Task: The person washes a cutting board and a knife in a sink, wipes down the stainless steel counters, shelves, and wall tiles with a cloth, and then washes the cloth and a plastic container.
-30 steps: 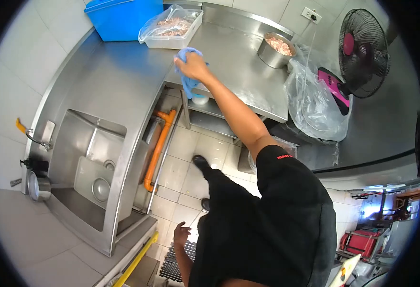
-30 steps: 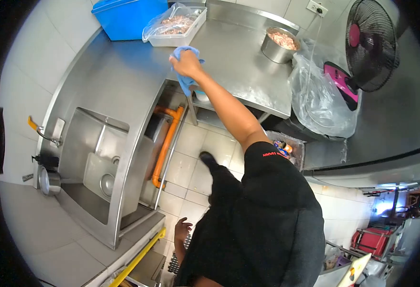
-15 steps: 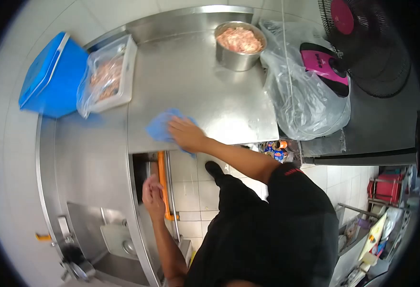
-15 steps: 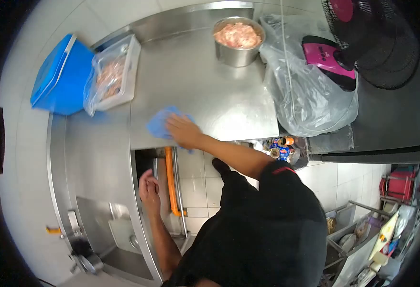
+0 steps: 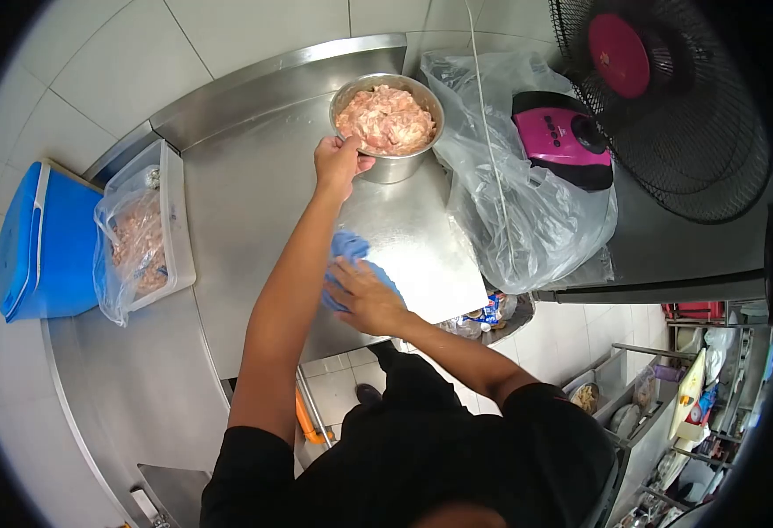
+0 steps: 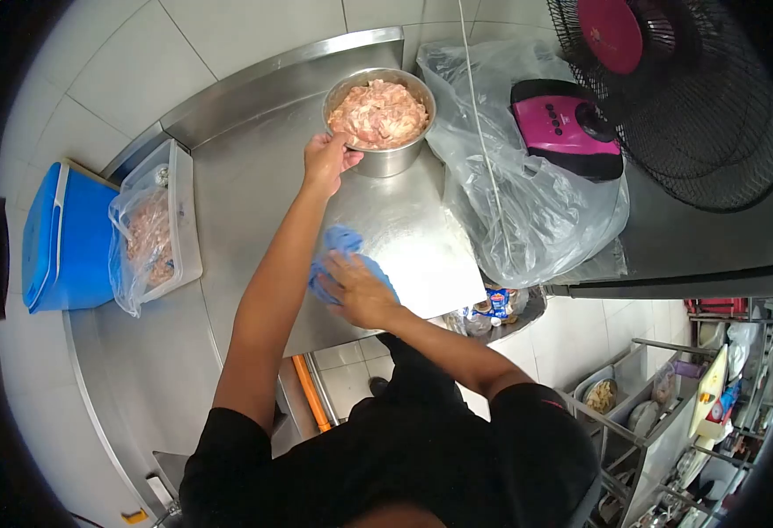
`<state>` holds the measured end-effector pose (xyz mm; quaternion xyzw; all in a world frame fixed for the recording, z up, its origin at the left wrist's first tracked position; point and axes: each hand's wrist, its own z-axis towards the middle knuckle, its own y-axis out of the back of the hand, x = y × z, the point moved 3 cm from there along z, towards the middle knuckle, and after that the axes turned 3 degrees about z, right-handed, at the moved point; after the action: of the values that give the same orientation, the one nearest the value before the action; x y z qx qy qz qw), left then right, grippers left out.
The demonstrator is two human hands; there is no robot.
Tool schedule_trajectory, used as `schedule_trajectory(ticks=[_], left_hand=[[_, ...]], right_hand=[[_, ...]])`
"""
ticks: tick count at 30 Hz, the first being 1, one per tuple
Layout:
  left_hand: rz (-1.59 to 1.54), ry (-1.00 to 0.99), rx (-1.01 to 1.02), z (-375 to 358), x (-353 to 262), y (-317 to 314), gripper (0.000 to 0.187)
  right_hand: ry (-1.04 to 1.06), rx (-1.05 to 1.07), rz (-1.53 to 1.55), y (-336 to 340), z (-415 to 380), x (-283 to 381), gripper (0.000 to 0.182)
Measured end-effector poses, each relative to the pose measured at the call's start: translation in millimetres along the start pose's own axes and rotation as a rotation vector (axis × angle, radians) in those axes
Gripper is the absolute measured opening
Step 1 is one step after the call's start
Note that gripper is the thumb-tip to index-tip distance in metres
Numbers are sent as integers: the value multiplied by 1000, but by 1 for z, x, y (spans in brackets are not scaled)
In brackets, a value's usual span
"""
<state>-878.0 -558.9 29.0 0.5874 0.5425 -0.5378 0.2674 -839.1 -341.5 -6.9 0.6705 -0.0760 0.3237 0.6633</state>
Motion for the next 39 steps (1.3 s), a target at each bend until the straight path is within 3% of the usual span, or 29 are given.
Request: schedule_trajectory(ticks=[3, 7, 12, 16, 20, 24, 28, 32, 34, 35, 38, 39], left_hand=[[57, -107, -70, -4, -15, 4, 20], [206, -95, -127, -36, -21, 57, 18], [194, -25, -169, -134, -18, 162, 21], [197, 47, -444, -233, -29, 212, 11], [128, 70, -572, -292, -12, 263, 8], [14, 64, -651, -316, -7, 277, 11], [-85, 22, -659, -314, 2, 279, 12], [-115, -38, -677, -314, 11, 288, 13], [-125, -38, -720, -306, -5, 267, 14], [-93, -113, -817, -299, -4, 263, 14], [-38, -97, -726, -301, -6, 261, 14], [-39, -93, -701, -297, -5, 260, 14]], right_hand=[[53, -100, 34, -17, 6, -7, 43], [0, -399, 96, 19, -67, -42, 34], [-256, -344, -120, 53, -92, -64, 40], [-101, -161, -166, 42, -21, -44, 40], [197, 4, -52, 9, 94, -20, 41], [402, -117, 71, -36, 227, 6, 33], [413, -225, 135, -80, 340, 7, 25], [224, -404, 70, -88, 417, -5, 22], [91, -128, 37, -72, 437, -3, 18], [112, -202, -15, -80, 447, -11, 19], [256, -609, -82, -103, 464, -38, 26], [240, -616, -100, -87, 453, -48, 26]])
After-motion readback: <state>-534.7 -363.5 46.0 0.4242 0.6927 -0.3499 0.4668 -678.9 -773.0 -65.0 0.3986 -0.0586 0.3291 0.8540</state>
